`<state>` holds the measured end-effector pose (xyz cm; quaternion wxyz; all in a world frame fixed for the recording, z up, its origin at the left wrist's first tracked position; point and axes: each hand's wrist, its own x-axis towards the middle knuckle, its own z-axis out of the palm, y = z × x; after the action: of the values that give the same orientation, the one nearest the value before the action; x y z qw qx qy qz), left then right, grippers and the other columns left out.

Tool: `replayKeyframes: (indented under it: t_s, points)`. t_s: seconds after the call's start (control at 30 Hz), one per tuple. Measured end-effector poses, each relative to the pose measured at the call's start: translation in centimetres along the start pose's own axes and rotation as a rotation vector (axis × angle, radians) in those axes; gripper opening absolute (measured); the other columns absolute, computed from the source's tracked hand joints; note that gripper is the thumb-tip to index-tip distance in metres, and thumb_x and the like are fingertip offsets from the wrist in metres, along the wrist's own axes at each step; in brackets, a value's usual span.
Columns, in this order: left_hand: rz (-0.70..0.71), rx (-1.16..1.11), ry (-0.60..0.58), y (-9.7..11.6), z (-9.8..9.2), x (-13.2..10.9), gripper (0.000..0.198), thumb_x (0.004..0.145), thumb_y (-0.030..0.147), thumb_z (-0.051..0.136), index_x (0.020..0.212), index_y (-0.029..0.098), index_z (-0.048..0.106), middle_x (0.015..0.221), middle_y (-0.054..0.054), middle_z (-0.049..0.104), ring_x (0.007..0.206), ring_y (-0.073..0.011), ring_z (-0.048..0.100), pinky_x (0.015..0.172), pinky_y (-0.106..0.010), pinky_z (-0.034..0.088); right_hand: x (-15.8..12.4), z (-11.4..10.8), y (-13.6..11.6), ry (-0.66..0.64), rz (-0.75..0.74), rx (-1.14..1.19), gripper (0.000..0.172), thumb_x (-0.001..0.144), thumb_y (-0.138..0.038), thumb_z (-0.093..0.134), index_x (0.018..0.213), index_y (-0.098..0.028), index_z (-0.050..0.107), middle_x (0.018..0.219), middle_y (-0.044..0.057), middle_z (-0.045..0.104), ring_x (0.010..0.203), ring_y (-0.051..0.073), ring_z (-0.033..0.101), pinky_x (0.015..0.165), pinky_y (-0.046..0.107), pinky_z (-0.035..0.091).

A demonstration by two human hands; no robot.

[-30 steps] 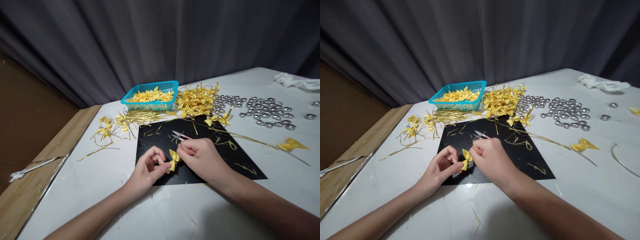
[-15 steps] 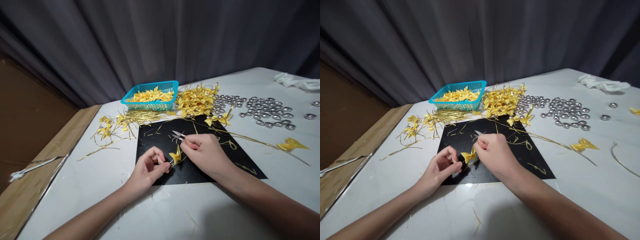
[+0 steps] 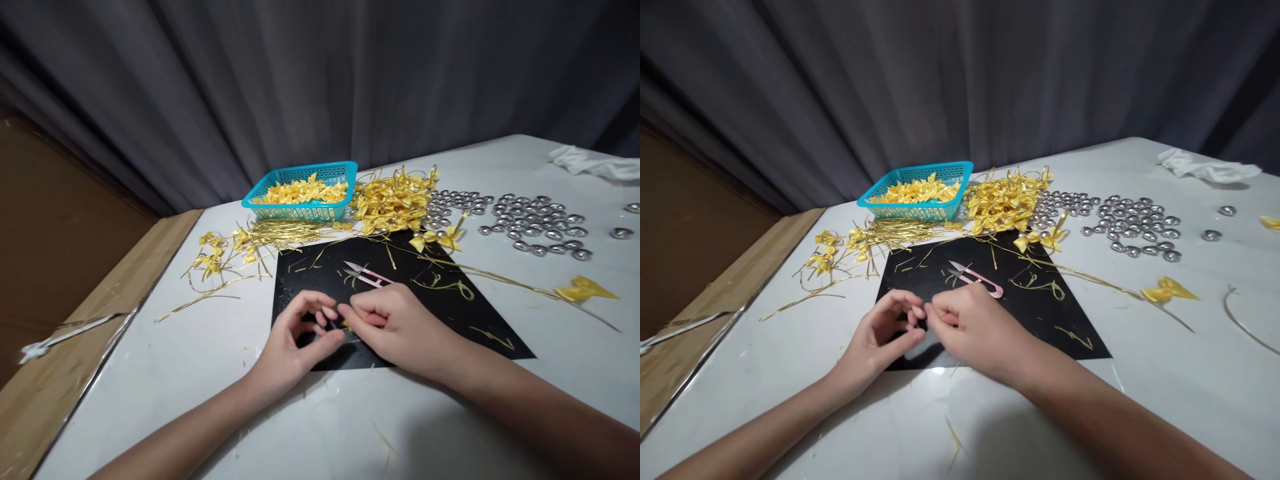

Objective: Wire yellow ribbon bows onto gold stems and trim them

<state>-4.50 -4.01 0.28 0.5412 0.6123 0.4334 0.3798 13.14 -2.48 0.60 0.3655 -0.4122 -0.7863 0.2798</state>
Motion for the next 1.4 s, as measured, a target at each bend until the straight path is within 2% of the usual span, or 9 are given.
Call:
replayKeyframes:
  t_s: [0.1, 0.17, 0.23, 0.43, 0.6, 0.77, 1.0, 1.2, 1.4]
  points:
    - [0.077, 0.126, -0.071, 0.1, 0.1, -0.2, 0.041, 0.073, 0.020, 0.071, 0.111, 0.025, 0.054, 0.112, -0.001, 0.058, 0.102, -0.0147, 0.054, 0.088, -0.024, 0.042, -0.2, -0.4, -0.9, -0.190, 0.039, 0.075, 0.038, 0.092, -0.026, 0.041, 0.055, -0.018, 0.036, 0.051, -0.005, 0.038, 0.048, 0.007, 0.035, 0.047, 0.021, 0.025]
    - [0.082, 0.124, -0.120, 0.1, 0.2, -0.3, 0.042, 0.075, 0.019, 0.069, 0.113, 0.024, 0.052, 0.112, -0.002, 0.060, 0.102, -0.0150, 0.056, 0.089, -0.025, 0.043, -0.2, -0.7, -1.3, -0.284, 0.046, 0.103, 0.032, 0.094, -0.026, 0.037, 0.066, -0.017, 0.050, 0.063, -0.002, 0.053, 0.058, 0.009, 0.046, 0.054, 0.021, 0.031]
    - [0.042, 0.058, -0.134, 0.1, 0.2, -0.2, 0.036, 0.078, 0.019, 0.066, 0.111, 0.022, 0.052, 0.102, -0.003, 0.065, 0.094, -0.0142, 0.059, 0.085, -0.025, 0.045, -0.2, -0.9, -1.4, -0.298, 0.039, 0.105, 0.029, 0.095, -0.024, 0.037, 0.073, -0.018, 0.054, 0.070, -0.001, 0.057, 0.063, 0.010, 0.049, 0.057, 0.022, 0.033]
    - [0.000, 0.128, -0.159, 0.4, 0.5, 0.0, 0.006, 0.080, 0.020, 0.062, 0.078, 0.014, 0.059, 0.074, -0.001, 0.063, 0.071, -0.0114, 0.057, 0.068, -0.022, 0.044, -0.1, -0.5, -0.5, -0.118, 0.086, -0.042, 0.042, 0.087, -0.034, 0.050, 0.056, -0.019, 0.025, 0.049, -0.007, 0.031, 0.046, 0.007, 0.026, 0.046, 0.023, 0.021]
    - [0.039, 0.214, -0.224, 0.6, 0.6, 0.0, 0.014, 0.076, 0.024, 0.066, 0.070, 0.013, 0.059, 0.063, 0.002, 0.054, 0.060, -0.0094, 0.047, 0.059, -0.022, 0.038, -0.3, -0.1, -0.4, -0.133, 0.035, -0.048, 0.041, 0.089, -0.030, 0.048, 0.056, -0.019, 0.026, 0.050, -0.007, 0.033, 0.047, 0.007, 0.030, 0.048, 0.022, 0.021]
    - [0.014, 0.262, -0.190, 0.2, 0.5, 0.1, 0.021, 0.079, 0.029, 0.060, 0.065, 0.014, 0.058, 0.055, 0.005, 0.041, 0.053, -0.0086, 0.035, 0.051, -0.022, 0.028, -0.4, 0.1, -0.6, -0.169, 0.012, -0.041, 0.041, 0.091, -0.032, 0.045, 0.056, -0.019, 0.027, 0.051, -0.006, 0.035, 0.047, 0.008, 0.031, 0.047, 0.023, 0.020]
    - [0.075, 0.393, -0.234, 0.8, 0.5, 0.0, 0.010, 0.081, 0.021, 0.053, 0.074, 0.017, 0.058, 0.058, 0.006, 0.035, 0.055, -0.0099, 0.035, 0.054, -0.023, 0.028, 0.0, -0.3, -0.5, 0.018, -0.018, -0.084, 0.041, 0.090, -0.026, 0.045, 0.055, -0.020, 0.023, 0.049, -0.007, 0.024, 0.046, 0.008, 0.025, 0.046, 0.021, 0.022]
    - [0.077, 0.423, -0.221, 1.0, 0.5, -0.1, 0.010, 0.083, 0.021, 0.052, 0.075, 0.017, 0.056, 0.071, 0.002, 0.043, 0.066, -0.0121, 0.042, 0.060, -0.023, 0.032, 0.0, -0.4, -0.2, 0.136, -0.112, -0.220, 0.040, 0.087, -0.020, 0.044, 0.057, -0.020, 0.017, 0.050, -0.008, 0.018, 0.046, 0.007, 0.019, 0.049, 0.023, 0.022]
    - [0.077, 0.351, -0.262, 0.6, 0.1, 0.0, 0.036, 0.090, 0.032, 0.046, 0.059, 0.016, 0.053, 0.065, 0.000, 0.044, 0.062, -0.0122, 0.042, 0.056, -0.024, 0.030, 0.3, -1.0, -0.2, 0.263, -0.101, -0.216, 0.042, 0.087, -0.017, 0.046, 0.058, -0.021, 0.016, 0.050, -0.007, 0.019, 0.045, 0.007, 0.020, 0.045, 0.023, 0.021]
